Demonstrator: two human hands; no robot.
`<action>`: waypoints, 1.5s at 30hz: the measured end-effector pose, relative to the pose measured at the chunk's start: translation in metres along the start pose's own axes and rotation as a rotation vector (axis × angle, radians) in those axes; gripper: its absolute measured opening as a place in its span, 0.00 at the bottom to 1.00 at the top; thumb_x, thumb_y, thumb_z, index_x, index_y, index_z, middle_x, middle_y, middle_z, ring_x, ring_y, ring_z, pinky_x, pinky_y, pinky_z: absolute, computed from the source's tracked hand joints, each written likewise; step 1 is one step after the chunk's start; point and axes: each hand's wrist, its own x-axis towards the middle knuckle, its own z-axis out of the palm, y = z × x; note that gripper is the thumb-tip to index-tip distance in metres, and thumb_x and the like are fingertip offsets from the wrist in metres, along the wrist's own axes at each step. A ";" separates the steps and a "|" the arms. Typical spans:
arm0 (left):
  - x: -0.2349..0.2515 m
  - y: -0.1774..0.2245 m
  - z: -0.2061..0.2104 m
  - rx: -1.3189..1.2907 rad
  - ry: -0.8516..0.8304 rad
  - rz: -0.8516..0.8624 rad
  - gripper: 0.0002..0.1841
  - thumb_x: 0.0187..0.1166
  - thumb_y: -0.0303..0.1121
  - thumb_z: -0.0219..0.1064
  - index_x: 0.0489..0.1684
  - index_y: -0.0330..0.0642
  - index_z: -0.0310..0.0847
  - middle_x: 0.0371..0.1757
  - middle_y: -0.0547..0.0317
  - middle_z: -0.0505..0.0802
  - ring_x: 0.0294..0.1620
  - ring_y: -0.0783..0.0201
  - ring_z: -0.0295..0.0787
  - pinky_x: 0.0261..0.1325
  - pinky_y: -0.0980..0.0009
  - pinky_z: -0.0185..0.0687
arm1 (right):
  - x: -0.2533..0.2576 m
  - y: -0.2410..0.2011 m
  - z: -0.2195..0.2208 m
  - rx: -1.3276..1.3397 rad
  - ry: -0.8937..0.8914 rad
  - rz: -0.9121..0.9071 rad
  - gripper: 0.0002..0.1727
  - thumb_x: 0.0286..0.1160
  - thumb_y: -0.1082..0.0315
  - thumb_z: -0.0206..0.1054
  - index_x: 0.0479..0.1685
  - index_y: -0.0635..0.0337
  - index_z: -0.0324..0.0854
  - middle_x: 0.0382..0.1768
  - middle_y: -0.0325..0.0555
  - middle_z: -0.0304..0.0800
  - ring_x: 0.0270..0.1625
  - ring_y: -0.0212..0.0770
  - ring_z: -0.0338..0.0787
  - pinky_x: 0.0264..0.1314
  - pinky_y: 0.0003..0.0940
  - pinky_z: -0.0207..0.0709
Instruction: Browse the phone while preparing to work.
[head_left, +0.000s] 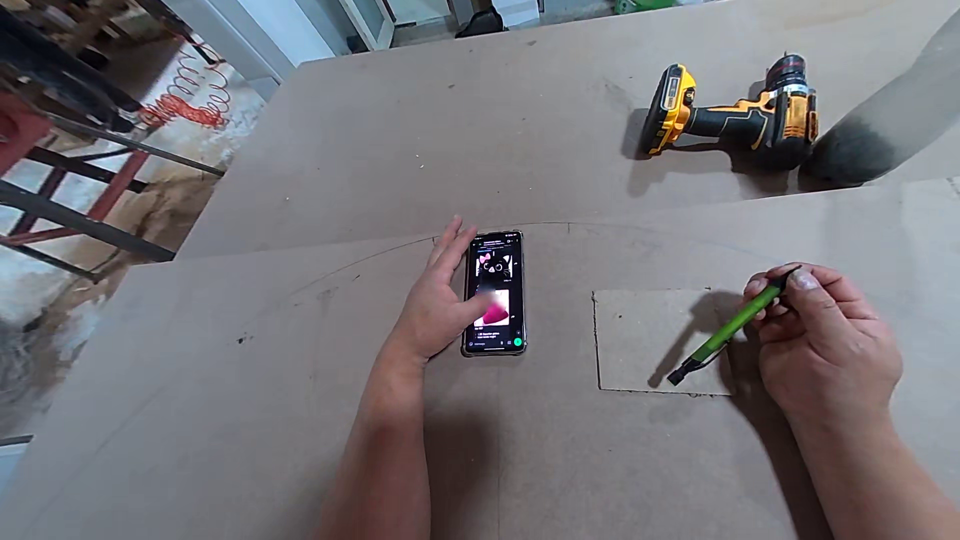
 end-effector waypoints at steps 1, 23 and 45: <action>0.000 0.000 0.000 0.004 0.005 -0.004 0.48 0.61 0.40 0.78 0.92 0.62 0.62 0.98 0.70 0.48 0.95 0.66 0.50 0.88 0.53 0.66 | 0.000 0.000 0.000 0.000 0.000 -0.002 0.12 0.91 0.64 0.52 0.50 0.52 0.83 0.41 0.37 0.90 0.38 0.30 0.89 0.42 0.24 0.87; 0.003 -0.003 0.007 -0.096 0.203 -0.023 0.30 0.76 0.32 0.68 0.82 0.48 0.74 0.90 0.63 0.70 0.87 0.65 0.68 0.86 0.60 0.71 | 0.001 0.000 -0.001 -0.002 -0.016 -0.012 0.12 0.91 0.64 0.52 0.50 0.52 0.83 0.42 0.38 0.90 0.39 0.31 0.89 0.44 0.24 0.87; 0.002 -0.002 0.004 -0.130 0.185 0.000 0.31 0.77 0.32 0.66 0.85 0.48 0.71 0.88 0.62 0.73 0.87 0.63 0.70 0.86 0.58 0.72 | 0.000 0.000 -0.002 -0.017 -0.019 -0.013 0.12 0.91 0.64 0.52 0.50 0.52 0.83 0.42 0.37 0.90 0.39 0.30 0.89 0.43 0.24 0.87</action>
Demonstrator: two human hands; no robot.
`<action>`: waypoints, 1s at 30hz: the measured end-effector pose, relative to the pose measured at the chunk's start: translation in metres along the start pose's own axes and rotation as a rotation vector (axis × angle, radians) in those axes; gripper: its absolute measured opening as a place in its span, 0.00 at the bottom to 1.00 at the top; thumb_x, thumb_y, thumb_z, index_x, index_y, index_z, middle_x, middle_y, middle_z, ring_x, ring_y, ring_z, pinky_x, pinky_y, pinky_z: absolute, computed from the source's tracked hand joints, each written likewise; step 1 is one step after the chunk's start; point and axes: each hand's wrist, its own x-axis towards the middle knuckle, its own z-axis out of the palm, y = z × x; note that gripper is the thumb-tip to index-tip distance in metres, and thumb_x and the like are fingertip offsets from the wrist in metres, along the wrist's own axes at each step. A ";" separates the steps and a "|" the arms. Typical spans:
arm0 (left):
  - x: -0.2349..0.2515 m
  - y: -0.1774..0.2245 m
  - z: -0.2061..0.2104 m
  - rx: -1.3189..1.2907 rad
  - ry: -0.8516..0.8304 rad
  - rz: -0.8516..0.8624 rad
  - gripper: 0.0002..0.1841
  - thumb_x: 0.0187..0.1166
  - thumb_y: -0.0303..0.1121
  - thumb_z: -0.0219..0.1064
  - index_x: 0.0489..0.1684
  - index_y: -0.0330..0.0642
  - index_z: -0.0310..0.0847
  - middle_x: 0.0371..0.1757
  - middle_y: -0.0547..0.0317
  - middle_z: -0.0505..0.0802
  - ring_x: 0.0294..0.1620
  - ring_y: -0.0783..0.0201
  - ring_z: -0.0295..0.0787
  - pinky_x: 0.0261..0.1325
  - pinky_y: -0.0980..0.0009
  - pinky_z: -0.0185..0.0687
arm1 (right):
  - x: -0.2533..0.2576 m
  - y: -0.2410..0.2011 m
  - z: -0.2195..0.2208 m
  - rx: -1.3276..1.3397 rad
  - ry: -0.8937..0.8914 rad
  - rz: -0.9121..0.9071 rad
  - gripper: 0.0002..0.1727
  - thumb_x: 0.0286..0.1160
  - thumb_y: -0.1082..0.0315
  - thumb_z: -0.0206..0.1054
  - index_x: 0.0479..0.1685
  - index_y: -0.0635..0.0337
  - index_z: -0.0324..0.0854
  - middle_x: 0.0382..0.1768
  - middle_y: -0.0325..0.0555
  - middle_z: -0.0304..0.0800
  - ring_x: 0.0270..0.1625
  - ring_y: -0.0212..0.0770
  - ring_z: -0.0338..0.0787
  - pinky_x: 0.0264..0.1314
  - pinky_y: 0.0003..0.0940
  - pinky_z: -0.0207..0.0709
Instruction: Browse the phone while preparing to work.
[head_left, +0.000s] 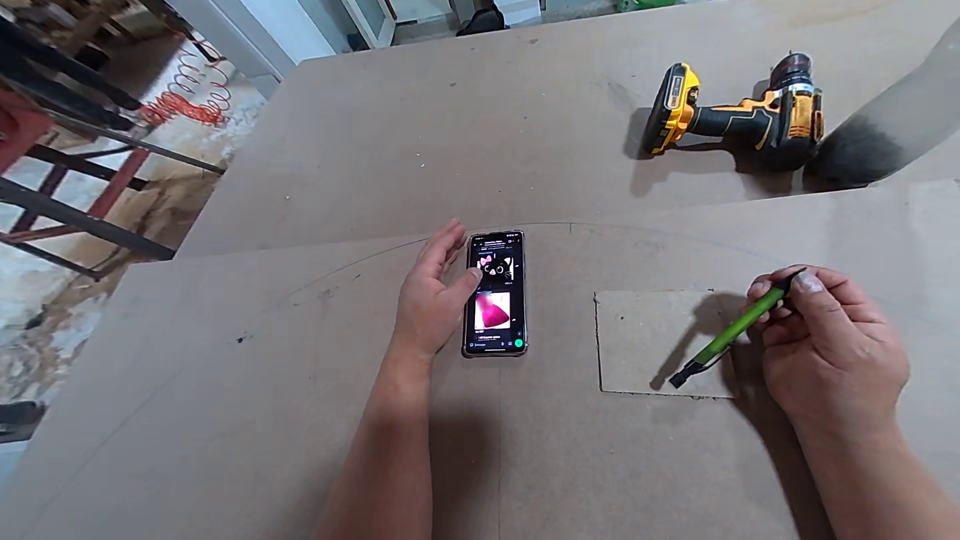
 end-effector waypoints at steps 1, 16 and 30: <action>0.000 0.001 0.002 0.007 0.023 -0.016 0.30 0.78 0.33 0.66 0.84 0.48 0.72 0.87 0.63 0.75 0.85 0.64 0.71 0.86 0.59 0.73 | 0.000 0.000 0.000 -0.002 -0.001 0.002 0.12 0.91 0.64 0.52 0.50 0.52 0.83 0.42 0.37 0.90 0.38 0.30 0.89 0.43 0.24 0.86; 0.011 0.003 0.014 0.196 0.136 -0.108 0.27 0.74 0.38 0.76 0.75 0.50 0.80 0.81 0.65 0.80 0.78 0.66 0.78 0.79 0.58 0.78 | 0.000 0.001 0.000 -0.019 -0.006 -0.003 0.12 0.91 0.64 0.53 0.50 0.52 0.83 0.41 0.38 0.90 0.38 0.31 0.89 0.42 0.23 0.86; 0.008 0.001 0.012 0.108 0.110 -0.087 0.24 0.81 0.37 0.69 0.78 0.53 0.79 0.77 0.65 0.84 0.77 0.68 0.80 0.79 0.60 0.79 | -0.001 0.000 0.000 -0.013 -0.007 0.001 0.12 0.92 0.64 0.52 0.50 0.52 0.83 0.42 0.38 0.89 0.39 0.32 0.89 0.45 0.25 0.87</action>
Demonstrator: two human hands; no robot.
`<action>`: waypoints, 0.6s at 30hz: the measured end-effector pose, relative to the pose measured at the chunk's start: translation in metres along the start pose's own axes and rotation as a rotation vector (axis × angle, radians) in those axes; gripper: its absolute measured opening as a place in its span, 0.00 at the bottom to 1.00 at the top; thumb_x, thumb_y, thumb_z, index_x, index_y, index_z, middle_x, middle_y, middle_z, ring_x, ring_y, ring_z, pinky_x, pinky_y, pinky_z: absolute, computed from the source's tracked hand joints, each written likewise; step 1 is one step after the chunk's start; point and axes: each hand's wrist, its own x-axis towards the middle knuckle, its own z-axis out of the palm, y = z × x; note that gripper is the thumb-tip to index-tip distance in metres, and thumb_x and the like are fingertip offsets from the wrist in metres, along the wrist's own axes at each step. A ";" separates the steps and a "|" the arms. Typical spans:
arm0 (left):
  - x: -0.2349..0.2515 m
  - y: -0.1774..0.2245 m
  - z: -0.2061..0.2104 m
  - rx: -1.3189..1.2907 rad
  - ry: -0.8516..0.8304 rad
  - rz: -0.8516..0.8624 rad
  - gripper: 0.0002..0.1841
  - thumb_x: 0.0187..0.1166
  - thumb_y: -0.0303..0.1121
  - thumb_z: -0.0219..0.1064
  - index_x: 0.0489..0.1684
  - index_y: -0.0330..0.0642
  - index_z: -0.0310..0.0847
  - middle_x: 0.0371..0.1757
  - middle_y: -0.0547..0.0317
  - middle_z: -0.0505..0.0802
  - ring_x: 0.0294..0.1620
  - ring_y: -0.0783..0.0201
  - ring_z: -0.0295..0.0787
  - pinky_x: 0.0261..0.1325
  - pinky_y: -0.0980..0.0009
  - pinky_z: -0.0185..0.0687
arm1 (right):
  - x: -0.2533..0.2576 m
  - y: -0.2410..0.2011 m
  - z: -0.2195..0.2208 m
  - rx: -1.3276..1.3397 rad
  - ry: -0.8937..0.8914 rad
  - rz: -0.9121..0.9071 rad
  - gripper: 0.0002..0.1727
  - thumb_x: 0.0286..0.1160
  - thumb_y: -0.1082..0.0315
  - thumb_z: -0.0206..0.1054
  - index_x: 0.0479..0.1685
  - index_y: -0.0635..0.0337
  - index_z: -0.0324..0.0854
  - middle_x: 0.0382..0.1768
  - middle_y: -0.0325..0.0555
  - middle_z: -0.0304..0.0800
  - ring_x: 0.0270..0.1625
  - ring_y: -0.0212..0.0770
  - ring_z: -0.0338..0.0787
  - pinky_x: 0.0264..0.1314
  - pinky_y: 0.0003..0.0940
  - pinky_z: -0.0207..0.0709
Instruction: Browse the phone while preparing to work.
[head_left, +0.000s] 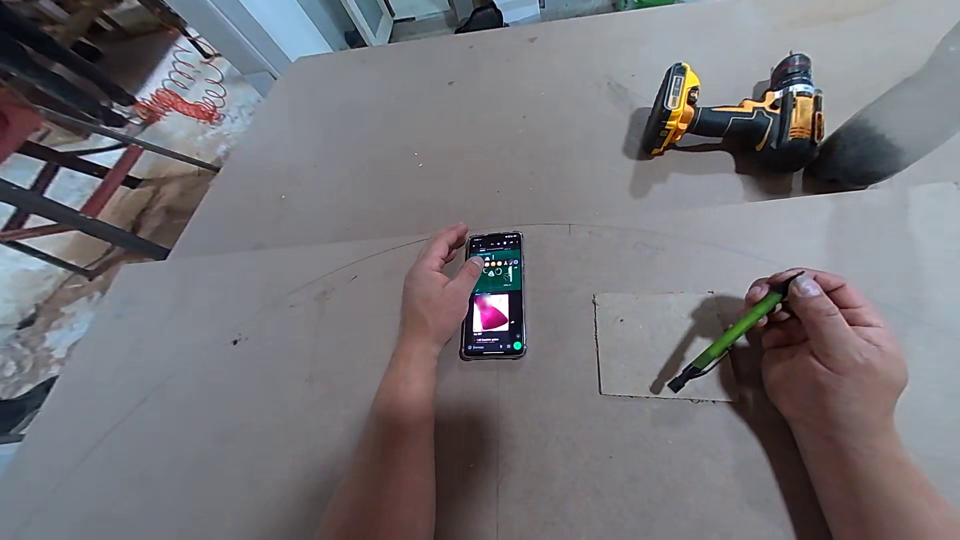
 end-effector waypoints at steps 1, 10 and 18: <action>0.000 0.000 -0.001 -0.004 -0.026 0.004 0.26 0.80 0.36 0.69 0.79 0.54 0.78 0.78 0.66 0.83 0.79 0.68 0.79 0.80 0.60 0.78 | 0.000 0.000 0.000 0.001 0.000 0.000 0.12 0.92 0.64 0.52 0.50 0.52 0.83 0.42 0.38 0.89 0.39 0.31 0.89 0.44 0.25 0.87; -0.002 -0.003 -0.018 -0.028 -0.306 0.124 0.50 0.60 0.35 0.79 0.93 0.61 0.60 0.94 0.66 0.62 0.91 0.63 0.60 0.87 0.53 0.70 | 0.000 -0.001 0.001 0.007 0.006 0.008 0.12 0.91 0.64 0.52 0.50 0.51 0.83 0.41 0.37 0.90 0.38 0.30 0.90 0.43 0.24 0.87; -0.003 -0.002 -0.017 -0.038 -0.244 0.115 0.41 0.69 0.36 0.72 0.90 0.57 0.64 0.91 0.66 0.68 0.90 0.64 0.63 0.88 0.56 0.69 | 0.000 0.000 0.000 0.012 -0.001 0.005 0.12 0.92 0.64 0.52 0.51 0.52 0.83 0.42 0.38 0.89 0.39 0.31 0.89 0.43 0.25 0.86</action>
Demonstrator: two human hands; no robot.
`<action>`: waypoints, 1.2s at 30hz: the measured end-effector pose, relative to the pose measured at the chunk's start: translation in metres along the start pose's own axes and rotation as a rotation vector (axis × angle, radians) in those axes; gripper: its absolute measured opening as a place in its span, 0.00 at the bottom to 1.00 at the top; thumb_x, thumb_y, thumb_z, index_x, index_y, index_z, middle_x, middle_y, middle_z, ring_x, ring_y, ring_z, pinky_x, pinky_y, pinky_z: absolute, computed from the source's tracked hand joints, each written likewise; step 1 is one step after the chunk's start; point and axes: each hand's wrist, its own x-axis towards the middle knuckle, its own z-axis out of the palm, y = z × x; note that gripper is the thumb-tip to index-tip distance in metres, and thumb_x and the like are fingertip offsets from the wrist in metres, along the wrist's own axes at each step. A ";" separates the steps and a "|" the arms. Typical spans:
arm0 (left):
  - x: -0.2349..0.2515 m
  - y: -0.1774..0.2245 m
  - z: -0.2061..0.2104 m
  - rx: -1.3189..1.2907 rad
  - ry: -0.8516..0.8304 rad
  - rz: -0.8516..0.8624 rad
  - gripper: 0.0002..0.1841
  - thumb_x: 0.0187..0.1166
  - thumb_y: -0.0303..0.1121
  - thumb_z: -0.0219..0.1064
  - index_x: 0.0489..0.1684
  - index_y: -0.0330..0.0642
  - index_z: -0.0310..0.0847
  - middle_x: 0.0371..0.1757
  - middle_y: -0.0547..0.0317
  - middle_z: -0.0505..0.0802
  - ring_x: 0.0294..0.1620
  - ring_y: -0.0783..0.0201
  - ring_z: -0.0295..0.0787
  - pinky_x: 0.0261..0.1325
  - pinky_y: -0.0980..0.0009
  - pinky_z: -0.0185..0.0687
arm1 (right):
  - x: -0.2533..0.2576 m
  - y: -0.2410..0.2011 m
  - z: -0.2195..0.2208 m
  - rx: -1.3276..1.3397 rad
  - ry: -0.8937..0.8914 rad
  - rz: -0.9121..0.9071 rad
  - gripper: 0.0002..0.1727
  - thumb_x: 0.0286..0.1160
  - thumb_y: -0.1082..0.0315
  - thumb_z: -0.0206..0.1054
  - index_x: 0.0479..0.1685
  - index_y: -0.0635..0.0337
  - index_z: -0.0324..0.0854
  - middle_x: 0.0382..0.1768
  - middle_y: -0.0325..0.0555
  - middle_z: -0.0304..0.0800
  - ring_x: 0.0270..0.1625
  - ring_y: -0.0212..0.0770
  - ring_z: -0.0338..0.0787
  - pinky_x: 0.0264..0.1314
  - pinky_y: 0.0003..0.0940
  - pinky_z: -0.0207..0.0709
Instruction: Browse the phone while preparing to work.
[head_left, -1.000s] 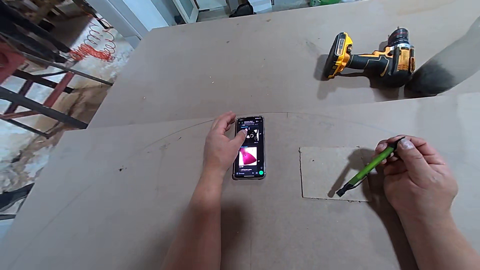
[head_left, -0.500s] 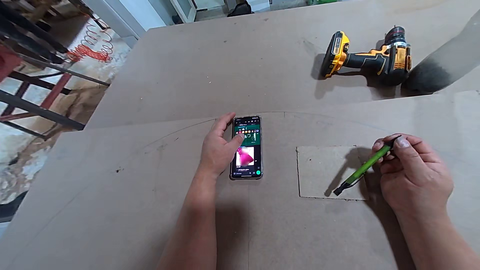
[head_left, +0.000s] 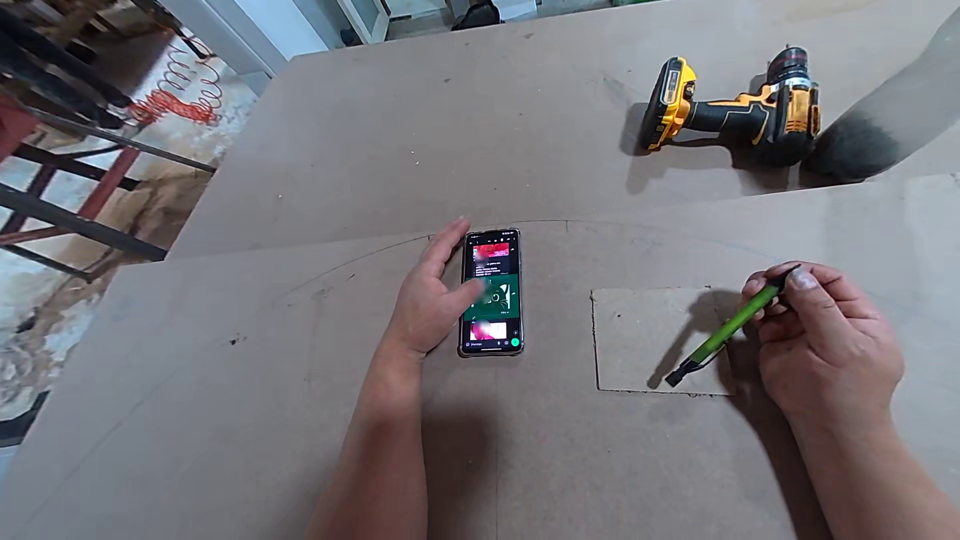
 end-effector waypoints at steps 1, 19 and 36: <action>0.000 0.000 -0.001 -0.001 -0.016 0.006 0.42 0.68 0.36 0.72 0.91 0.57 0.63 0.91 0.66 0.67 0.91 0.64 0.62 0.88 0.55 0.69 | 0.000 0.000 0.000 0.000 -0.002 0.000 0.12 0.92 0.64 0.52 0.51 0.52 0.82 0.42 0.38 0.89 0.39 0.31 0.89 0.43 0.25 0.86; -0.001 -0.001 -0.004 -0.065 0.002 0.033 0.40 0.70 0.34 0.69 0.90 0.51 0.65 0.92 0.64 0.67 0.91 0.61 0.61 0.90 0.56 0.65 | 0.001 -0.001 0.001 -0.011 0.002 -0.005 0.12 0.91 0.64 0.52 0.50 0.52 0.83 0.42 0.37 0.89 0.39 0.31 0.89 0.43 0.25 0.86; 0.001 -0.004 -0.006 -0.069 -0.073 0.054 0.48 0.63 0.43 0.78 0.92 0.53 0.61 0.95 0.61 0.59 0.93 0.59 0.56 0.90 0.53 0.64 | 0.000 0.001 0.000 -0.038 -0.006 -0.010 0.12 0.91 0.62 0.53 0.50 0.49 0.84 0.43 0.35 0.90 0.39 0.30 0.89 0.43 0.23 0.86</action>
